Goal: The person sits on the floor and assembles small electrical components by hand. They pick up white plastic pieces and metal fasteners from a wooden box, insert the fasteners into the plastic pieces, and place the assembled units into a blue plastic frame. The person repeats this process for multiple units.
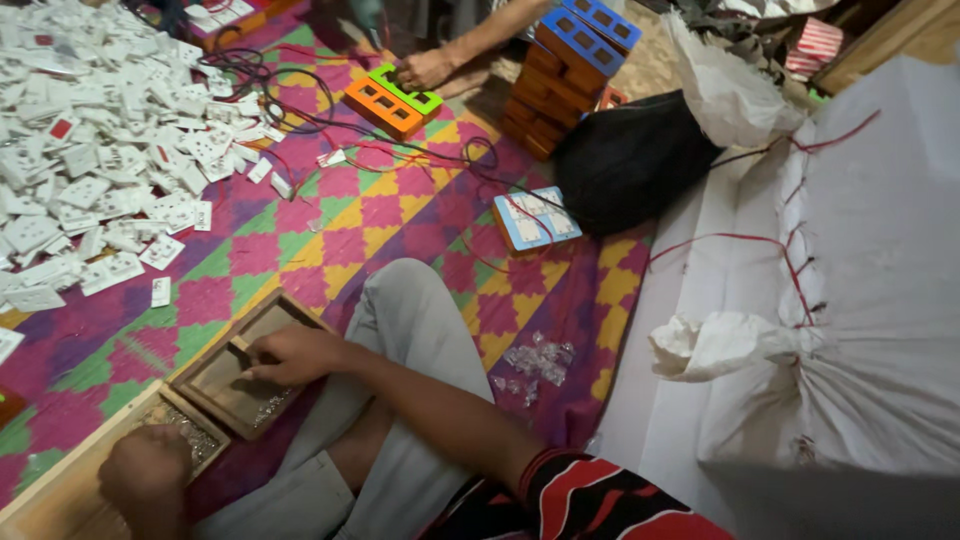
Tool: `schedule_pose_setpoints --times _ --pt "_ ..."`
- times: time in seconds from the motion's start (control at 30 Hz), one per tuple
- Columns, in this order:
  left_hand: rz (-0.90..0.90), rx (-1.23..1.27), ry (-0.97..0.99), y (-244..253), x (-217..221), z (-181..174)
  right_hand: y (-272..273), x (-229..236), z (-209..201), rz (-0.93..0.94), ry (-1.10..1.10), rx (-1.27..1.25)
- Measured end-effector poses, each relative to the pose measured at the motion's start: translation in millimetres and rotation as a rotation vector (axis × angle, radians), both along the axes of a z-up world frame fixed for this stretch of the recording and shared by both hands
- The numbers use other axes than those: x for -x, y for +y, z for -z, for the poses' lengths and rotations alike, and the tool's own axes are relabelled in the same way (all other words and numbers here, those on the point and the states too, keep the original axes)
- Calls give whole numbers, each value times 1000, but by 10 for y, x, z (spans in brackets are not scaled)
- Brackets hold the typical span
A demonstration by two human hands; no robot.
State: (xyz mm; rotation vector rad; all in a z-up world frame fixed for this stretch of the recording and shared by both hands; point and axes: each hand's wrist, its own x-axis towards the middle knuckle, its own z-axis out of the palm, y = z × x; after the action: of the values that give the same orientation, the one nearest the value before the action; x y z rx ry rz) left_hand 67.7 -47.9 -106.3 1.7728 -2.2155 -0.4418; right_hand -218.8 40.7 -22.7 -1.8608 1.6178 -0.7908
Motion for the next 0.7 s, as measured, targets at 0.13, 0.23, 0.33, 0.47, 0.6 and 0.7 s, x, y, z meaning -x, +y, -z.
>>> schedule_pose_setpoints --times 0.13,0.23,0.33,0.47,0.6,0.7 --pt "102 120 44 223 242 -430 -7 -59 24 41 -112 23" --pt "281 223 193 380 495 -680 -11 -131 57 90 -221 1" --pt "299 236 327 494 619 -855 -38 -197 94 64 -425 -78" --pt "368 216 358 599 662 -1037 -17 -209 119 5 -707 -236" --pt "368 197 378 650 696 -1143 -63 -241 127 -16 -770 -255" --pt "367 203 382 659 697 -1215 -26 -238 135 51 -768 -318"
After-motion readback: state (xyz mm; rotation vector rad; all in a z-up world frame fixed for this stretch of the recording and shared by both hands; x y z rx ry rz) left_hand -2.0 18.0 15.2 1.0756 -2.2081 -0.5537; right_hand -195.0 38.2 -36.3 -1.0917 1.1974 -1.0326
